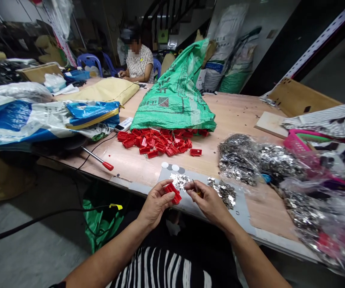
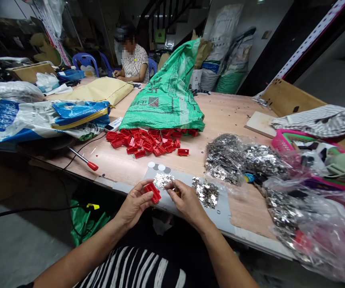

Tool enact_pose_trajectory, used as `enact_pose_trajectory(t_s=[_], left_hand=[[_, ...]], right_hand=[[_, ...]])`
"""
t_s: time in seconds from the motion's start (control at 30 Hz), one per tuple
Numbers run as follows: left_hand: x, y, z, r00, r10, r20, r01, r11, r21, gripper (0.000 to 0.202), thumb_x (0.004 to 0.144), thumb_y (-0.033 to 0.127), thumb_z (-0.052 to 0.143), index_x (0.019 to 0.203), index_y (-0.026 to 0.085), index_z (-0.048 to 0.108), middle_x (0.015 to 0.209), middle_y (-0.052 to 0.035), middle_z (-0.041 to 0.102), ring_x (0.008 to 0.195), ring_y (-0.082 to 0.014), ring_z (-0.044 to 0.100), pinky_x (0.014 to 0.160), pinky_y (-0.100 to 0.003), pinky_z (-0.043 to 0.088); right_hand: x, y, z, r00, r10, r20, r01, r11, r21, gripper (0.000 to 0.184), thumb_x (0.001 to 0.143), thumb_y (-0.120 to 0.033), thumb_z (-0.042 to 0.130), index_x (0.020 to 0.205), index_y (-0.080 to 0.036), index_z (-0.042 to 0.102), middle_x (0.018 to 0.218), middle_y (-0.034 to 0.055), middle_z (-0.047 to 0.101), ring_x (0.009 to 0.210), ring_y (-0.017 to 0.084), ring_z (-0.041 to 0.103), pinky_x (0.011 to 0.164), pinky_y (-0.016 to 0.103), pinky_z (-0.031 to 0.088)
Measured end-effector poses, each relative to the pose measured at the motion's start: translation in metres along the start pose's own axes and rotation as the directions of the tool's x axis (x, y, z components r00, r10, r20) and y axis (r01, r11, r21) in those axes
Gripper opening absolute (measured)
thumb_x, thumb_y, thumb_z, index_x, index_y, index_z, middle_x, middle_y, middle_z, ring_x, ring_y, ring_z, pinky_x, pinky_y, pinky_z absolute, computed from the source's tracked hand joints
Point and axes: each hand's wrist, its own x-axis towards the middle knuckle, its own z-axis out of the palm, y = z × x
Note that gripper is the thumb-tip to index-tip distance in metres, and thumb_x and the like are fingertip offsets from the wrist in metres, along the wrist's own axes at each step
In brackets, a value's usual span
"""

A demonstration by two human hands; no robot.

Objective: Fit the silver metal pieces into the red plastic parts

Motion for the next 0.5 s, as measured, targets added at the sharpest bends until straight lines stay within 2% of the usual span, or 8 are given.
enact_pose_trajectory(t_s=[0.13, 0.3, 0.5], left_hand=[[0.002, -0.001, 0.004, 1.0, 0.002, 0.012, -0.002, 1.0, -0.006, 0.044, 0.067, 0.023, 0.078, 0.109, 0.021, 0.065, 0.094, -0.0025, 0.064, 0.081, -0.0122, 0.061, 0.074, -0.026, 0.049], [0.001, -0.001, 0.008, 1.0, -0.007, 0.022, 0.007, 1.0, 0.011, 0.048, 0.067, 0.022, 0.078, 0.113, 0.02, 0.065, 0.093, -0.0033, 0.067, 0.083, -0.0129, 0.062, 0.076, -0.025, 0.047], [-0.001, -0.001, 0.008, 0.998, -0.029, 0.054, 0.027, 0.999, 0.035, 0.048, 0.065, 0.023, 0.079, 0.111, 0.02, 0.066, 0.091, -0.0031, 0.068, 0.081, -0.0138, 0.062, 0.076, -0.027, 0.047]], right_hand=[[-0.014, -0.016, 0.005, 0.996, -0.09, -0.013, 0.091, 0.995, 0.036, 0.014, 0.09, -0.021, 0.048, 0.094, -0.022, 0.061, 0.09, 0.0038, 0.065, 0.079, 0.017, 0.06, 0.072, 0.027, 0.045], [-0.018, -0.017, 0.01, 0.986, -0.16, -0.042, 0.16, 0.987, 0.011, 0.014, 0.089, -0.019, 0.047, 0.087, -0.023, 0.06, 0.085, 0.0053, 0.063, 0.08, 0.019, 0.06, 0.072, 0.031, 0.047], [-0.021, -0.014, 0.007, 0.982, -0.179, 0.061, 0.17, 0.977, 0.127, 0.014, 0.09, -0.026, 0.051, 0.085, -0.024, 0.065, 0.086, 0.0055, 0.061, 0.082, 0.02, 0.058, 0.073, 0.032, 0.047]])
